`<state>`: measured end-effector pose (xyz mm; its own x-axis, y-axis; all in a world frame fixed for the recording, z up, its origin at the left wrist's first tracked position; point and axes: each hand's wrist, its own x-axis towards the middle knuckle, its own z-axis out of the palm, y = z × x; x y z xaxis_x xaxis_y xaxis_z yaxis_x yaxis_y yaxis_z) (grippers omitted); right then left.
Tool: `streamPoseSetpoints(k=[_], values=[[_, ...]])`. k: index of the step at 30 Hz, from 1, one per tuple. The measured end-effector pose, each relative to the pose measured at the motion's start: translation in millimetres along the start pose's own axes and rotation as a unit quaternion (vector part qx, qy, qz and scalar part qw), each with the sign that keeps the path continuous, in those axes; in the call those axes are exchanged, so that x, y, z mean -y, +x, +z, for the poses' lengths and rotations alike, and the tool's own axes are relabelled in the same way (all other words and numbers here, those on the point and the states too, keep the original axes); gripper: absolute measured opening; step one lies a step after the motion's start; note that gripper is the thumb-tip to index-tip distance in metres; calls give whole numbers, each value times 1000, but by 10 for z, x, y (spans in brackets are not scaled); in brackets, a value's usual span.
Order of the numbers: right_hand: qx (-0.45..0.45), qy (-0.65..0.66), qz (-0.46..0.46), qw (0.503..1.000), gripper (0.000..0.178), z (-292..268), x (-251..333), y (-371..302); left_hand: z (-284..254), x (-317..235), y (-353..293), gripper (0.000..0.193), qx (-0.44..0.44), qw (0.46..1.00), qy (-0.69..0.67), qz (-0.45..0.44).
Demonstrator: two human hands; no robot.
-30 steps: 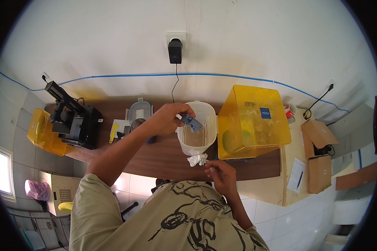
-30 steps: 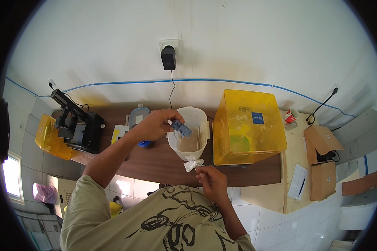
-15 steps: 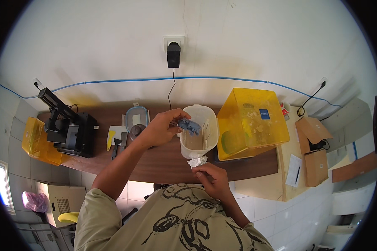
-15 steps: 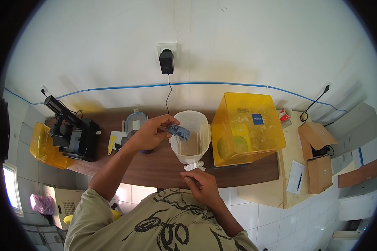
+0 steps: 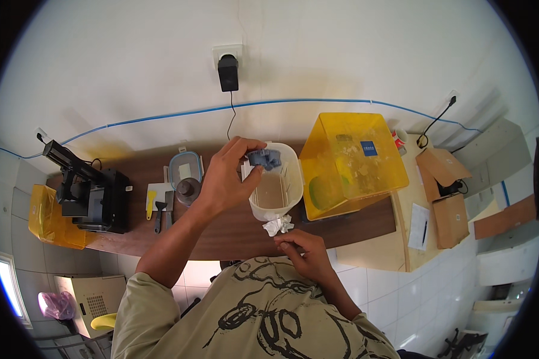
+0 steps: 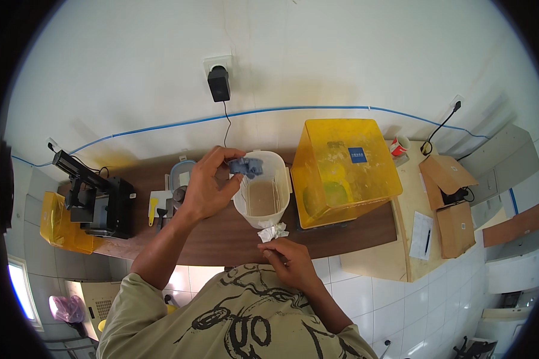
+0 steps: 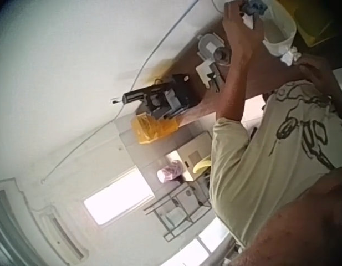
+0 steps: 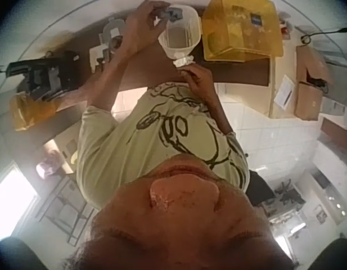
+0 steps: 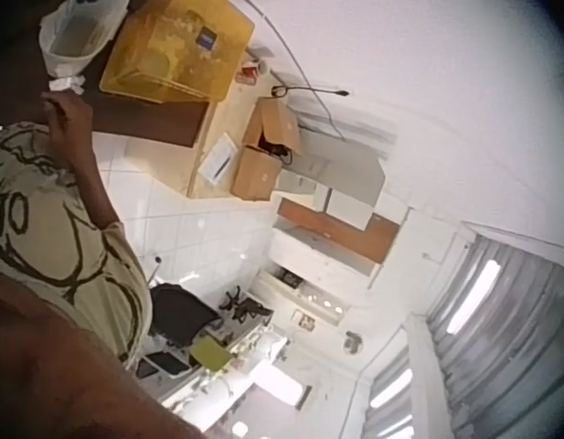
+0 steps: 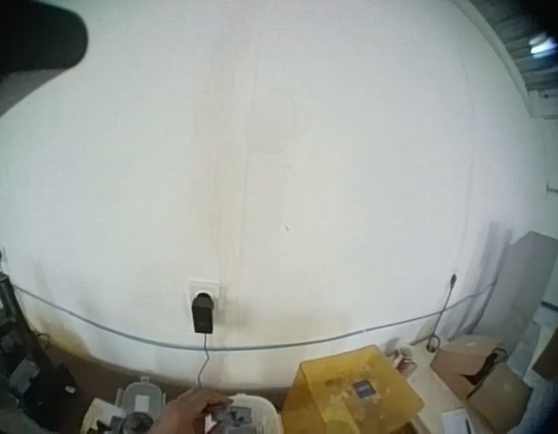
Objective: Cleaning and curing a 3D-printed dental model, recording results, and washing hands.
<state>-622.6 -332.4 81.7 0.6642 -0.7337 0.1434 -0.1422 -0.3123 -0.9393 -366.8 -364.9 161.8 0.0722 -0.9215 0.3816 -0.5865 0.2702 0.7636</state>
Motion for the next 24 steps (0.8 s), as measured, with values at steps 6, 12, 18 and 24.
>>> streamPoseSetpoints(k=[6, 12, 18, 24], values=[[-6, 6, 2, 1000, 17, 43, -21, -7, 355, 202, -236, 43, -22, 984, 131, 117], [-3, -9, 10, 1000, 17, 29, -19, -36, 320, 73, -73, 44, -20, 977, 168, 130], [-13, -2, 14, 1000, 16, 40, 31, -31, 292, 104, -134, 42, -9, 955, 232, 183], [-16, -17, 24, 999, 14, 18, 22, -102, 262, 76, -63, 40, -83, 970, 179, 139]])
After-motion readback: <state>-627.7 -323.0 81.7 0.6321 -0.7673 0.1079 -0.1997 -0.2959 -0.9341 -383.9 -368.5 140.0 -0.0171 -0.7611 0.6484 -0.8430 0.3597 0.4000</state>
